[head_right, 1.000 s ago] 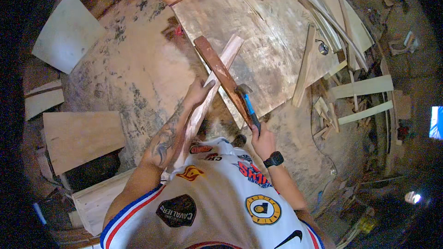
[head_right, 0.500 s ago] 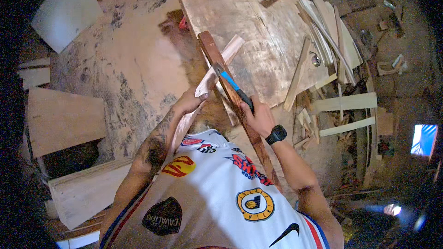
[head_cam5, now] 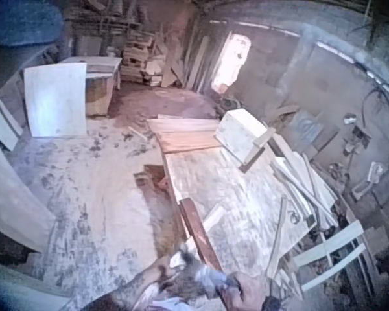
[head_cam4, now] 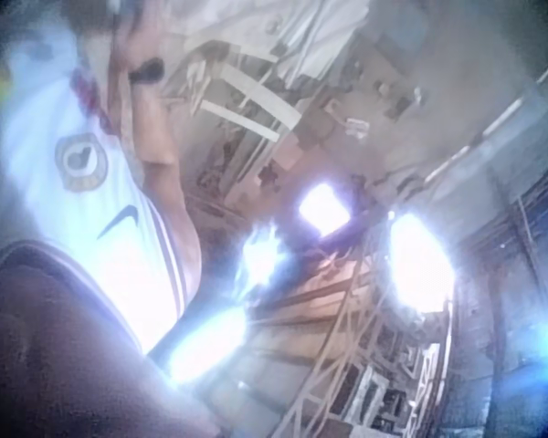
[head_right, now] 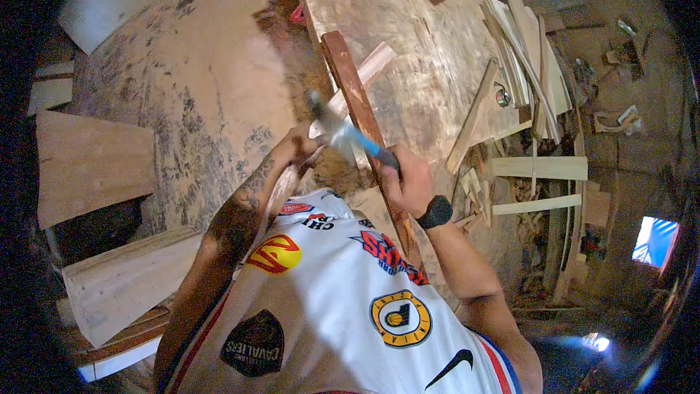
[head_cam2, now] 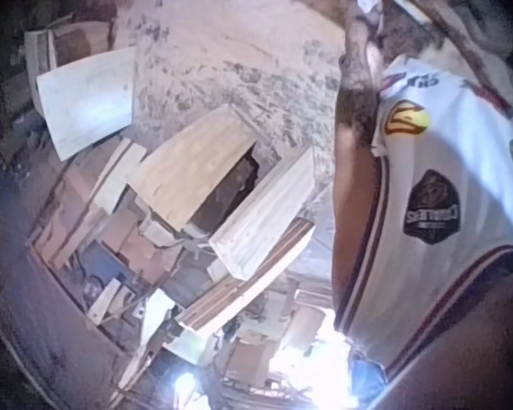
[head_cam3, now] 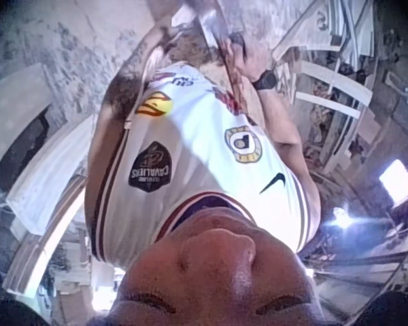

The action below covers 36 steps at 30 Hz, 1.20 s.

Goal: The recorder uses a hammer to nail together wooden pieces for a frame.

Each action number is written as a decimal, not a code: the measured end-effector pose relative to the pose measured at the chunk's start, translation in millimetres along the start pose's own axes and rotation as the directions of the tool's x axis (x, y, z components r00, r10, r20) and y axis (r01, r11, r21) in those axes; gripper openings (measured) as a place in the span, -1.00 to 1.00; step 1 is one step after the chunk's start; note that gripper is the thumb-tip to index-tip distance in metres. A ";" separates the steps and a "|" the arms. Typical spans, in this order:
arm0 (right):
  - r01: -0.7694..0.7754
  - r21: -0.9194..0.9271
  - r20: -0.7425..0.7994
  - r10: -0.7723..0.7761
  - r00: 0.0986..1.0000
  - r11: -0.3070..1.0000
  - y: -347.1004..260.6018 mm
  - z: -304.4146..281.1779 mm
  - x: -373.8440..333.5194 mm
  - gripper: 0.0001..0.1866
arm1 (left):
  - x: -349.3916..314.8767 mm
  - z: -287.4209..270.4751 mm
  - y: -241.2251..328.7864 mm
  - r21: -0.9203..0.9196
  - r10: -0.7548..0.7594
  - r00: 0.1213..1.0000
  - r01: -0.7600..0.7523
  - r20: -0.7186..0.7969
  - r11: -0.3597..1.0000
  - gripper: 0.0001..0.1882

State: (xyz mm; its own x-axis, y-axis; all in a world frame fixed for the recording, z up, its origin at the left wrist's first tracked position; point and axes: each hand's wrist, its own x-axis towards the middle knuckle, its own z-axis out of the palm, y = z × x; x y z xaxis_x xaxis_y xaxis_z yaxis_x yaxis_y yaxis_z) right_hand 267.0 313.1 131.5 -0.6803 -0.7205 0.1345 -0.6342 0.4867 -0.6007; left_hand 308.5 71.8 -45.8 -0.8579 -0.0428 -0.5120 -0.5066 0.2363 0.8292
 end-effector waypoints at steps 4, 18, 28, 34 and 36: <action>-0.390 0.061 -0.103 0.395 0.913 0.919 55.1 26.5 -23.0 -0.59 | -6.6 7.3 -0.2 0.112 0.100 0.985 -0.084 -0.143 0.990 -0.38; -0.722 0.512 0.328 0.671 0.665 0.465 50.9 52.1 -29.9 -0.61 | -19.3 0.2 21.9 -0.058 -0.001 1.000 -0.001 -0.023 0.998 -0.32; -0.536 0.341 -0.086 0.594 0.800 0.772 107.1 66.6 -45.3 -0.55 | -19.5 -0.7 22.8 -0.075 0.058 0.998 -0.058 -0.009 0.995 -0.38; -0.555 0.660 0.109 0.666 0.738 0.507 50.8 23.4 -16.6 -0.54 | -6.0 5.5 -5.4 -0.005 0.057 0.995 -0.057 -0.079 0.998 -0.40; -0.395 0.722 -0.063 0.622 0.781 0.569 50.4 11.1 -4.9 -0.53 | -11.0 5.1 3.2 -0.022 0.094 0.993 -0.096 -0.074 0.995 -0.42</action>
State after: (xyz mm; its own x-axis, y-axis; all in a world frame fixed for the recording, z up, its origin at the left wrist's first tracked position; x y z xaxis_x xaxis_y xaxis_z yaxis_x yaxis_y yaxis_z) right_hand 242.4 335.7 91.8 -0.9486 -0.2287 -0.2188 0.1729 0.2045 -0.9635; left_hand 316.8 78.1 -38.6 -0.9059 -0.0924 -0.4133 -0.4234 0.2181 0.8793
